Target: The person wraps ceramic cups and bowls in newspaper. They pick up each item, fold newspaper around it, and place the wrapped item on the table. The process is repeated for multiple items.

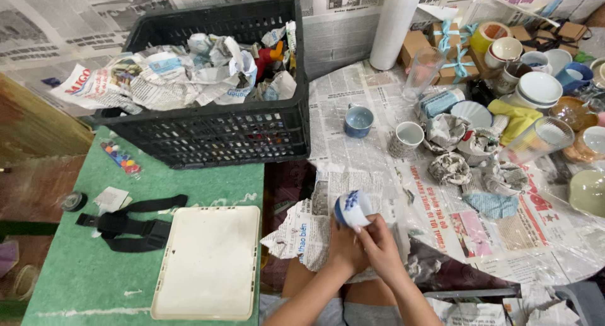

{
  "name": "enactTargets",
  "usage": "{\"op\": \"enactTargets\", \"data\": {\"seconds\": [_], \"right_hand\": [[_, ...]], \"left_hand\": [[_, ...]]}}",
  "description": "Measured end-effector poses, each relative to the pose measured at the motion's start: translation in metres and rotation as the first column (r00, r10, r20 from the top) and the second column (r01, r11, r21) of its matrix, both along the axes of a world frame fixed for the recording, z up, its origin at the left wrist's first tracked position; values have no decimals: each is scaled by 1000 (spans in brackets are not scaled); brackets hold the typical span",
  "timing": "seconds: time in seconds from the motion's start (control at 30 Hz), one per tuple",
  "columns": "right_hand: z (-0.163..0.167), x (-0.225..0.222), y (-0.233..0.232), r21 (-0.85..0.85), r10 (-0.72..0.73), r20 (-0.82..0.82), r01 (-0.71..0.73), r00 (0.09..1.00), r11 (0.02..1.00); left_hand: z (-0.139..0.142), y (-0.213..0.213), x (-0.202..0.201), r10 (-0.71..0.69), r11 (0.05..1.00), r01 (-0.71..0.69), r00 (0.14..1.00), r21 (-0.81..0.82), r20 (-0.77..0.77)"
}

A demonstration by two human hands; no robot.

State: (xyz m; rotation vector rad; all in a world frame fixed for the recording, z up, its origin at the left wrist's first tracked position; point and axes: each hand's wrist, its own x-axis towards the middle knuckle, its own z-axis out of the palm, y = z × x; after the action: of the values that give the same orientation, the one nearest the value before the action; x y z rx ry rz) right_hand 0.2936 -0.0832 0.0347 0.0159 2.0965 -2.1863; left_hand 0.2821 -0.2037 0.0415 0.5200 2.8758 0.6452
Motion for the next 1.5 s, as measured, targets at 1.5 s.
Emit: {"op": "enactTargets", "data": {"seconds": [1.5], "right_hand": [[27, 32, 5, 771, 449, -124, -199, 885, 605]], "left_hand": [[-29, -99, 88, 168, 194, -510, 859, 838, 484]]}}
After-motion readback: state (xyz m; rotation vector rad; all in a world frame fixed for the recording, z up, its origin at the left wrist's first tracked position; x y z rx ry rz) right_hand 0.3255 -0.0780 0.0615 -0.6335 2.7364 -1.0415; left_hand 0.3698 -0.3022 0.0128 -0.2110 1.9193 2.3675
